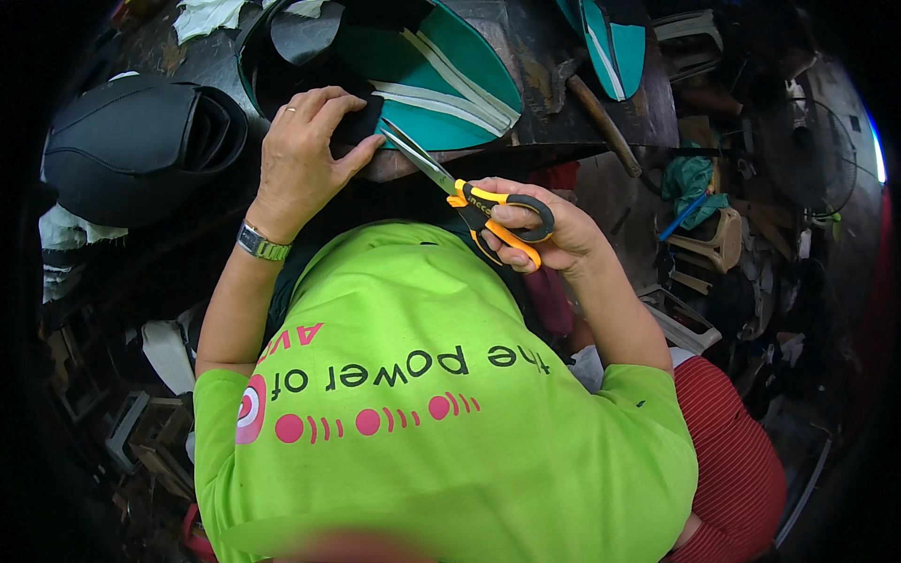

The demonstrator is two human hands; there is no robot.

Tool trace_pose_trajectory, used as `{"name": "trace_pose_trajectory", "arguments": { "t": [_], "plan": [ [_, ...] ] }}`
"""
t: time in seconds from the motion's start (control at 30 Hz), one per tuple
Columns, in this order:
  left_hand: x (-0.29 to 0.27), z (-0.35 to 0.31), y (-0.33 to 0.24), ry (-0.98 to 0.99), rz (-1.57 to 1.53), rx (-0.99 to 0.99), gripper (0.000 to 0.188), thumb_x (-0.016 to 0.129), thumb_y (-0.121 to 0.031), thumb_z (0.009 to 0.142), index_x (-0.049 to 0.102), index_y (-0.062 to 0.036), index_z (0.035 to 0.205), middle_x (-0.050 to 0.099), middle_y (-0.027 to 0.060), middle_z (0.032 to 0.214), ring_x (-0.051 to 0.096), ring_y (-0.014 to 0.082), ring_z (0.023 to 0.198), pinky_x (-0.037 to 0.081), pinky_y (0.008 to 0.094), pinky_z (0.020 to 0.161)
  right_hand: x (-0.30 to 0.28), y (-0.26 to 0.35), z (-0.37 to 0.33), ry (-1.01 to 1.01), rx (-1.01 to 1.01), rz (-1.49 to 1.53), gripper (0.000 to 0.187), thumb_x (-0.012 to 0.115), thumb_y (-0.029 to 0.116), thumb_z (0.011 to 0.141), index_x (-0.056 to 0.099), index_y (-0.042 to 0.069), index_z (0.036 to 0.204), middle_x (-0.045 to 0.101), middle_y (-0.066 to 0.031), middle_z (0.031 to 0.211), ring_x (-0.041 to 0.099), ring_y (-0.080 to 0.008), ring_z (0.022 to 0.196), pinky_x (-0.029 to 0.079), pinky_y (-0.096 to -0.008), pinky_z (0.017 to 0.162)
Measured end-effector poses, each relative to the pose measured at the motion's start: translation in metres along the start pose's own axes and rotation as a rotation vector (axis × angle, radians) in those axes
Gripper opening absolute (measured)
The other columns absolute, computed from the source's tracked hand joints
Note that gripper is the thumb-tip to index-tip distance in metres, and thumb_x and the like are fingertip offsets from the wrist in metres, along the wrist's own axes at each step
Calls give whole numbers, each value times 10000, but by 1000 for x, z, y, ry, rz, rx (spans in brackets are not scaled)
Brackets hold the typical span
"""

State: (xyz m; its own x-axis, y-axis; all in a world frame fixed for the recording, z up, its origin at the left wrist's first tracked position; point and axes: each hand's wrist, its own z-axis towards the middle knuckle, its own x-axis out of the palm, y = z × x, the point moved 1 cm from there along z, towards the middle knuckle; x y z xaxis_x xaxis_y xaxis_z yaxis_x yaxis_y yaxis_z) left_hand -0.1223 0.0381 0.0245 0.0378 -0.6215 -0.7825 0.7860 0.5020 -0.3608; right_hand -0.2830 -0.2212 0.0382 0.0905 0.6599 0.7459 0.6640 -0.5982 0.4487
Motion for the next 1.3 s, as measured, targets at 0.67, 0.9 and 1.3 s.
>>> {"name": "trace_pose_trajectory", "arguments": {
  "t": [0.67, 0.9, 1.3],
  "plan": [
    [9, -1, 7, -86, 39, 36, 236, 741, -55, 852, 660, -35, 1073, 682, 129, 1116, 653, 315, 1060, 527, 414, 913, 5, -1, 3, -217, -193, -276, 574, 796, 159, 881, 549, 6, 1377, 639, -115, 814, 550, -117, 496, 408, -208, 441],
    [6, 11, 20, -107, 38, -32, 153, 706, -54, 887, 601, -60, 999, 651, 93, 823, 678, 267, 798, 554, 382, 723, 10, -3, 5, -328, -113, -417, 530, 791, 130, 874, 553, 4, 1331, 600, -58, 737, 546, -114, 491, 410, -219, 456],
    [-9, -2, 24, 2, -195, 114, 239, 782, -31, 824, 714, -67, 1051, 678, 101, 1141, 707, 261, 1039, 600, 357, 887, 26, 33, 11, -115, 42, -340, 573, 735, 300, 922, 494, -20, 1332, 632, -111, 772, 585, -142, 536, 443, -246, 439]
  ]
}}
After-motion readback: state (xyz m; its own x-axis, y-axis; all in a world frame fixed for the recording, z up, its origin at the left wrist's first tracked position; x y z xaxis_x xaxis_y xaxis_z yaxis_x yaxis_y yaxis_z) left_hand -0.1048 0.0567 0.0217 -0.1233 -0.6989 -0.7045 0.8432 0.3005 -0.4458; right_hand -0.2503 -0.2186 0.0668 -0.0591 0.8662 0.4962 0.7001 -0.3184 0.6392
